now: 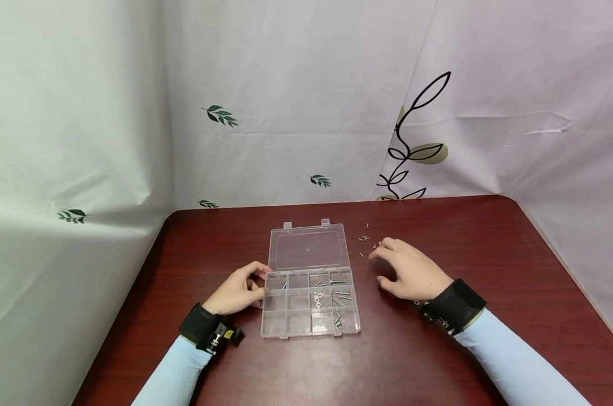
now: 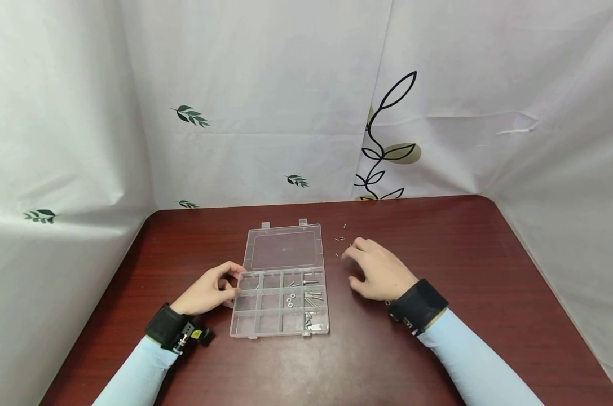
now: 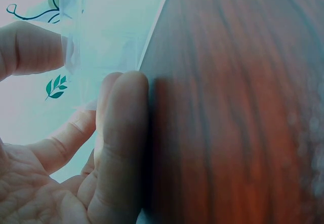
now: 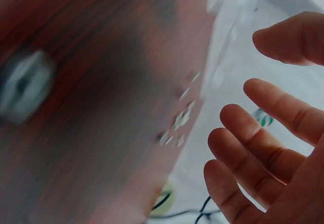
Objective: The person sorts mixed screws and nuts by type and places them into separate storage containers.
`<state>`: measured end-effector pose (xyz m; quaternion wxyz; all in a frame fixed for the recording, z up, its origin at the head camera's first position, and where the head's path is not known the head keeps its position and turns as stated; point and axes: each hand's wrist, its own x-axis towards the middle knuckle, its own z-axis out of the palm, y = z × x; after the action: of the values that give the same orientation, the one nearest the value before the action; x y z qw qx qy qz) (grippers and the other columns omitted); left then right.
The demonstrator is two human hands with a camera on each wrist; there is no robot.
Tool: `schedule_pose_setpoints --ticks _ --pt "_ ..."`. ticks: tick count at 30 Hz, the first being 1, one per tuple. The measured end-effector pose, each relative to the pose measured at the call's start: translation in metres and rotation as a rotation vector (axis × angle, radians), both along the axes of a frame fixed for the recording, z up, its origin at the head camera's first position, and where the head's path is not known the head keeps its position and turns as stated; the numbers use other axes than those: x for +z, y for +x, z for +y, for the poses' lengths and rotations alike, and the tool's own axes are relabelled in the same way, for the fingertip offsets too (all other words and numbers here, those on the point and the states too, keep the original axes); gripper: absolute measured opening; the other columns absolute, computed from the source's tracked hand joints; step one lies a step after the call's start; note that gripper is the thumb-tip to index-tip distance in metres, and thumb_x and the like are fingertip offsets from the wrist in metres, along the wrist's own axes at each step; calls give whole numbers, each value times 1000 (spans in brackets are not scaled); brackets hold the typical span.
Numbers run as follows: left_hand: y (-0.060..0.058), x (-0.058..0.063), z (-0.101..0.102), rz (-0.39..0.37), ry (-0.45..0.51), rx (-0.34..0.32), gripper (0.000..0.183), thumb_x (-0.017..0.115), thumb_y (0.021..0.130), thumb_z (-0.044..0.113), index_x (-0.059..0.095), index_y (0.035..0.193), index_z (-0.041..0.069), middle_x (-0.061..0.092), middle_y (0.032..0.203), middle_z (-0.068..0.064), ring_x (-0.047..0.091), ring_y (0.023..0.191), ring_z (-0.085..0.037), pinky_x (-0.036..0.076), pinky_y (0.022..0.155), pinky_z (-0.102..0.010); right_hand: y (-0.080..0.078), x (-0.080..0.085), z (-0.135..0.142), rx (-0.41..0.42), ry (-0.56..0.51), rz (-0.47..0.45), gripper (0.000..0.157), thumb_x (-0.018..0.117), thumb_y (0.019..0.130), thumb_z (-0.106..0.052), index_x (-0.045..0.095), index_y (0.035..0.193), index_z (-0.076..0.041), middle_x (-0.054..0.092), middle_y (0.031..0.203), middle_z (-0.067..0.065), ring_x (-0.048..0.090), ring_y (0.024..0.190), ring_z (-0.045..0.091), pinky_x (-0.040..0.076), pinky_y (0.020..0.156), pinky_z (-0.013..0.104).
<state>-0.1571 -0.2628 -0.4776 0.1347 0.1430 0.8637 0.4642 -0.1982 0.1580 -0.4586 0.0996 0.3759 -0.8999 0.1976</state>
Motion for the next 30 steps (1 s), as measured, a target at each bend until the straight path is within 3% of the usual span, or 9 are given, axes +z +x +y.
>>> schedule_pose_setpoints --ticks 7,15,30 --pt "-1 -3 -2 -10 15 2 39 66 86 7 58 124 4 54 111 -15 56 65 -20 58 58 -36 -10 -13 33 -114 44 26 31 73 74 -20 70 103 -10 54 93 -1 54 87 18 49 81 37" --pt "-1 -5 -2 -6 13 -2 39 67 86 8 58 124 5 54 111 -15 56 65 -19 58 58 -35 -15 -19 61 -272 91 -14 25 71 74 -17 70 97 -7 54 88 3 56 83 25 50 79 42" --pt "-1 -4 -1 -14 19 -1 39 67 86 8 58 124 4 54 111 -15 56 65 -19 58 58 -35 -12 -17 72 -343 95 -89 11 68 75 -7 62 78 -14 51 75 -2 48 66 16 44 60 37"
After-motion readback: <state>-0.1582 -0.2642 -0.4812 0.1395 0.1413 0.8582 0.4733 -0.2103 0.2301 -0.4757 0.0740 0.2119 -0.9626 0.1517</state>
